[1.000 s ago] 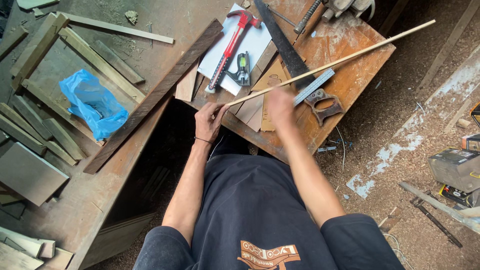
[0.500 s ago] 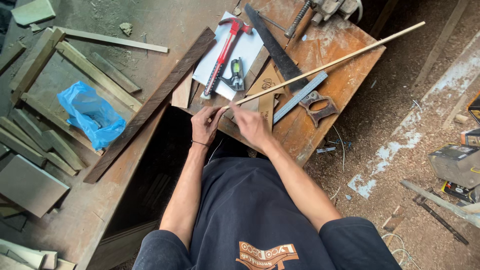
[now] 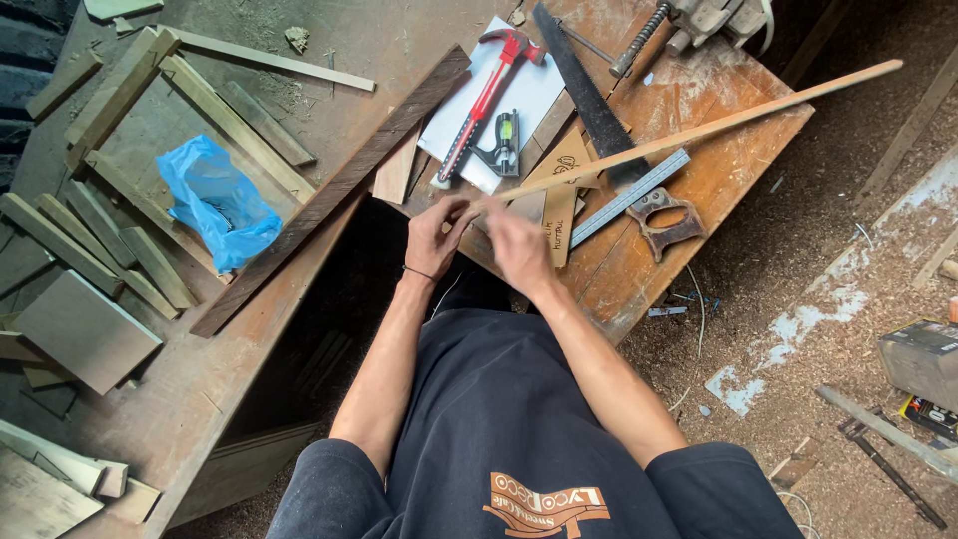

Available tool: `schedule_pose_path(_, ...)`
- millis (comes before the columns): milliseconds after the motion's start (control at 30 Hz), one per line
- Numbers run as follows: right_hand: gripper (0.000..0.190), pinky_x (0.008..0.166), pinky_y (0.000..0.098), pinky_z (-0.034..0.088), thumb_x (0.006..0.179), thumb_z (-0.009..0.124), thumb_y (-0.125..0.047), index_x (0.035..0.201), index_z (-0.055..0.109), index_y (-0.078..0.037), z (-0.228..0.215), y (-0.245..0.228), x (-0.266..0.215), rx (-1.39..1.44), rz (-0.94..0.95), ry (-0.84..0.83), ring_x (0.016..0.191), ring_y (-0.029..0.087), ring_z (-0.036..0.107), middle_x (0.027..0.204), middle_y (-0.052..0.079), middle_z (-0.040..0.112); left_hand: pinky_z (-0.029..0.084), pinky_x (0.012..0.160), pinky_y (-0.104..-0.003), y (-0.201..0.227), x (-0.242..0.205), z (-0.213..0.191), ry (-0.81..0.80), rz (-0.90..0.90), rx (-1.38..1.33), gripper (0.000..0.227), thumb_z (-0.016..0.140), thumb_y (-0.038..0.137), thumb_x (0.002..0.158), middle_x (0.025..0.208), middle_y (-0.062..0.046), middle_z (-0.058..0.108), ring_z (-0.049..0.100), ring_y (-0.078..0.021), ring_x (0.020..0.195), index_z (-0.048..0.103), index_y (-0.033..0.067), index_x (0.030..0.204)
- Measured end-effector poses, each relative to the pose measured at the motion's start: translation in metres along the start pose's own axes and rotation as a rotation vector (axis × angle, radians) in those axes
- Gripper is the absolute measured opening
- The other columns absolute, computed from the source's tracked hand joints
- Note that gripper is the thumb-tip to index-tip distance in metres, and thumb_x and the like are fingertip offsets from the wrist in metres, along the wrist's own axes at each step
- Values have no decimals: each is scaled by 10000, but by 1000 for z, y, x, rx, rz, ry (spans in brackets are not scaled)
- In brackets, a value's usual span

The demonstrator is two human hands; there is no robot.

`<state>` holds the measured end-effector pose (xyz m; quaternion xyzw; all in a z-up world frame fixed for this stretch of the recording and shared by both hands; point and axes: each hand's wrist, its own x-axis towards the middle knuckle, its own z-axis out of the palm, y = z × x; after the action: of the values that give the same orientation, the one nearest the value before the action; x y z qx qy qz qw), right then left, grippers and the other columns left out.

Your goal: The person draws a design on a triangular piece of wood using a marker. They then pick up a long thin wooden stick and rub it against the triangular piece, possibly to smooth or clean it. The person continues to handle the stick and the triangular piece on the workbench.

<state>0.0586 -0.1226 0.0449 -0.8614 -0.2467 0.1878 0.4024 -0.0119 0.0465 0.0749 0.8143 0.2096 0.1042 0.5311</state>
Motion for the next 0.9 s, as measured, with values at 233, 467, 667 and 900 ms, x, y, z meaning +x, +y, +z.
schedule_pose_path(233,377,354,268,411,1104,489,-140,1461,589,-72,-84,33,29,-29,134,237,445,102,495,816,90,753,594,747,-284,-4,-2,2,-6,32,-11,306,863,170,863,907,-120,769,748,-170,804,729,7,1084)
schedule_pose_path(467,223,929,381,645,1129,509,-185,1294,627,-93,-36,6,2,-44,-199,138,1109,273,750,1371,190,688,595,734,-285,10,-3,8,16,10,-37,321,771,166,941,1014,-125,772,773,-178,909,663,10,1200)
schedule_pose_path(667,374,838,419,629,1097,502,-191,1443,607,-97,-39,28,12,34,-13,-3,1044,294,729,1347,200,665,599,698,-301,8,-3,8,-56,-52,28,214,807,206,950,889,-107,794,778,-163,780,740,41,1069)
schedule_pose_path(900,402,526,311,483,1130,516,-213,1498,581,-65,-63,55,30,-25,-69,216,563,103,569,715,45,663,626,746,-295,8,2,14,-87,-14,-114,360,808,190,903,962,-127,791,784,-173,858,693,47,1213)
